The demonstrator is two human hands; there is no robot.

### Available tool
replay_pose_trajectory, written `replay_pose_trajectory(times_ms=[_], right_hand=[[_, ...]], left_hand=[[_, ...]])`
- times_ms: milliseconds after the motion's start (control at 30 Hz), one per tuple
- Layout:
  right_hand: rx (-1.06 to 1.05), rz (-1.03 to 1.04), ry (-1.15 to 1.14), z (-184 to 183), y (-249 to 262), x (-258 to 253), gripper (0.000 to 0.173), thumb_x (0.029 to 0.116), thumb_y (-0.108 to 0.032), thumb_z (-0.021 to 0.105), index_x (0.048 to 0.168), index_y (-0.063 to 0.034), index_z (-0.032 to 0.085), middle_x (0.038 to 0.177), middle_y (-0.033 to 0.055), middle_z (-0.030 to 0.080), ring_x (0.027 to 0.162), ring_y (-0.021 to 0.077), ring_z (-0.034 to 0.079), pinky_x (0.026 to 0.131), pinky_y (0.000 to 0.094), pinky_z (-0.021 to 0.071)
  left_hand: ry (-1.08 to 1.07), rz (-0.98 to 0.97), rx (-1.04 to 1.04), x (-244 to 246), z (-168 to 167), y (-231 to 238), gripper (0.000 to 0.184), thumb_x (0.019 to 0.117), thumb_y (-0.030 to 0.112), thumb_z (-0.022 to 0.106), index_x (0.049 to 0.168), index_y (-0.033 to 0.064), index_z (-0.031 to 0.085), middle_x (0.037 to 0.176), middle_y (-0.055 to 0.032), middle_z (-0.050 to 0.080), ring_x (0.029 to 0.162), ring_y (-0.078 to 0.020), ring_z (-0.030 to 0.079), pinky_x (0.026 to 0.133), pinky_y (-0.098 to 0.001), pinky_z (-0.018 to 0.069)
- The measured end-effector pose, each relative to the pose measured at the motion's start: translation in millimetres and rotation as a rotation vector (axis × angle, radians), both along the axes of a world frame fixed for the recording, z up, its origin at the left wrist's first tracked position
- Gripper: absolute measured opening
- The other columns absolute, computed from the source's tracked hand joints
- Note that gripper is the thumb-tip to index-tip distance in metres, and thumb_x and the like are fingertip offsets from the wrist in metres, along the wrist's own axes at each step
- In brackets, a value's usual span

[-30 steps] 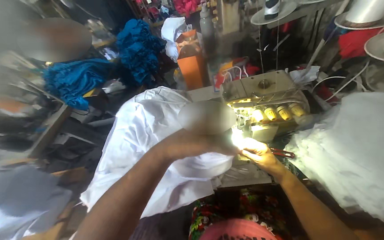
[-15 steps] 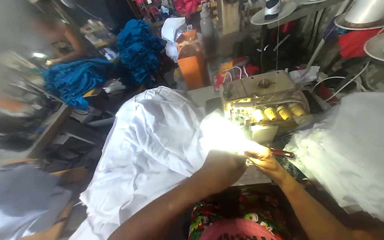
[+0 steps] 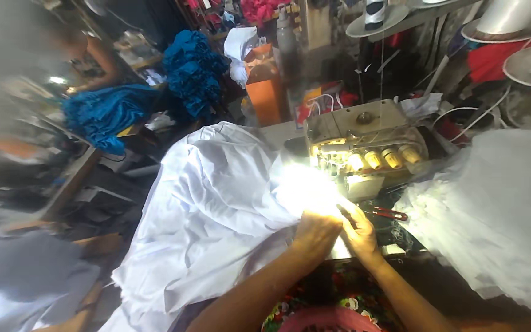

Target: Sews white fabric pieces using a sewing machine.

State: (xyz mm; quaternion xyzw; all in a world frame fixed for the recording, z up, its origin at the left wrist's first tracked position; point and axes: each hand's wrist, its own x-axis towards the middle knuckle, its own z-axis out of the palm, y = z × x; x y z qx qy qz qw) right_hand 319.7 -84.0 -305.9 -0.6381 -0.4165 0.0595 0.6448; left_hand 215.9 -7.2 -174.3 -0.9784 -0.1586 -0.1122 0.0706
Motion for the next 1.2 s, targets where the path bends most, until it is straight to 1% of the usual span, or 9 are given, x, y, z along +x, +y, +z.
replay_pose_trajectory(times_ms=[167, 267, 500, 667, 767, 900, 967, 1133, 1200], right_hand=[[-0.032, -0.014, -0.080, -12.5, -2.2, -1.0, 0.028, 0.0981, -0.007, 0.057, 0.120, 0.0046, 0.072, 0.127, 0.0199, 0.069, 0.122, 0.0210, 0.065, 0.105, 0.0289, 0.0511], [-0.012, -0.017, -0.091, -12.7, -2.2, -2.0, 0.027, 0.0976, -0.006, 0.058, 0.117, 0.0042, 0.073, 0.126, 0.0199, 0.069, 0.120, 0.0194, 0.066, 0.103, 0.0269, 0.0519], [-0.015, -0.007, -0.088, -12.8, -2.6, -3.3, 0.026, 0.0972, -0.005, 0.058, 0.116, 0.0048, 0.073, 0.126, 0.0203, 0.069, 0.118, 0.0183, 0.067, 0.100, 0.0251, 0.0531], [-0.054, -0.113, -0.353, -7.4, -12.3, 2.6, 0.023, 0.0973, -0.009, 0.061, 0.112, -0.0024, 0.076, 0.123, 0.0181, 0.071, 0.113, 0.0216, 0.070, 0.095, 0.0275, 0.0557], [-0.211, -0.282, -0.611, 7.1, -26.7, 20.2, 0.024, 0.0967, -0.012, 0.059, 0.110, -0.0078, 0.079, 0.121, 0.0174, 0.072, 0.105, 0.0348, 0.071, 0.089, 0.0421, 0.0569], [-0.564, -0.276, -0.638, 15.1, -45.1, 48.0, 0.028, 0.0993, -0.004, 0.056, 0.120, 0.0019, 0.073, 0.126, 0.0256, 0.068, 0.119, 0.0508, 0.062, 0.102, 0.0646, 0.0462], [-0.611, -0.263, -0.613, 10.5, -49.9, 55.8, 0.028, 0.1017, -0.006, 0.055, 0.121, 0.0033, 0.072, 0.120, 0.0260, 0.070, 0.113, 0.0492, 0.065, 0.102, 0.0647, 0.0457], [-0.532, -0.291, -0.643, 5.4, -52.1, 54.6, 0.024, 0.1017, -0.006, 0.055, 0.112, 0.0059, 0.074, 0.108, 0.0268, 0.072, 0.105, 0.0491, 0.068, 0.098, 0.0630, 0.0485], [-0.528, -0.336, -0.648, 7.2, -51.5, 55.2, 0.025, 0.1031, -0.007, 0.051, 0.105, 0.0071, 0.072, 0.102, 0.0268, 0.072, 0.101, 0.0483, 0.069, 0.095, 0.0616, 0.0506]], left_hand=[[0.032, 0.057, 0.030, 9.3, -3.3, 5.5, 0.012, 0.0891, 0.003, 0.063, 0.086, 0.0049, 0.075, 0.075, -0.0092, 0.070, 0.075, -0.0280, 0.070, 0.067, -0.0442, 0.0516], [-0.001, 0.095, 0.024, 14.5, -10.1, 9.3, 0.015, 0.0915, 0.008, 0.063, 0.092, 0.0061, 0.077, 0.083, -0.0108, 0.073, 0.084, -0.0308, 0.071, 0.078, -0.0514, 0.0510], [-0.174, 0.084, 0.114, 14.9, -24.2, 22.1, 0.015, 0.0900, 0.018, 0.066, 0.086, 0.0096, 0.078, 0.086, -0.0106, 0.074, 0.089, -0.0331, 0.071, 0.086, -0.0566, 0.0487], [-0.317, 0.000, -0.010, 2.1, -33.4, 50.0, 0.016, 0.0923, 0.013, 0.063, 0.097, 0.0094, 0.078, 0.105, -0.0111, 0.075, 0.113, -0.0360, 0.067, 0.111, -0.0687, 0.0330], [-0.307, 0.006, -0.218, -3.4, -35.6, 68.7, 0.019, 0.0938, 0.011, 0.060, 0.104, 0.0068, 0.076, 0.103, -0.0082, 0.075, 0.108, -0.0284, 0.070, 0.114, -0.0723, 0.0263], [-0.332, 0.040, -0.333, 2.8, -36.0, 78.5, 0.024, 0.0928, 0.008, 0.063, 0.114, 0.0053, 0.072, 0.119, -0.0094, 0.072, 0.119, -0.0270, 0.066, 0.112, -0.0735, 0.0267], [-0.340, 0.078, -0.350, 6.0, -39.8, 78.7, 0.030, 0.0933, 0.010, 0.063, 0.122, 0.0038, 0.070, 0.125, -0.0110, 0.070, 0.123, -0.0285, 0.064, 0.112, -0.0724, 0.0270], [-0.306, 0.200, -0.368, -4.4, -41.3, 63.3, 0.030, 0.1002, 0.011, 0.055, 0.126, 0.0015, 0.068, 0.138, -0.0131, 0.064, 0.133, -0.0311, 0.058, 0.109, -0.0674, 0.0358], [-0.367, 0.199, -0.345, -16.2, -48.6, 56.3, 0.027, 0.1007, 0.010, 0.055, 0.121, 0.0001, 0.070, 0.131, -0.0147, 0.068, 0.127, -0.0308, 0.062, 0.104, -0.0617, 0.0456]])
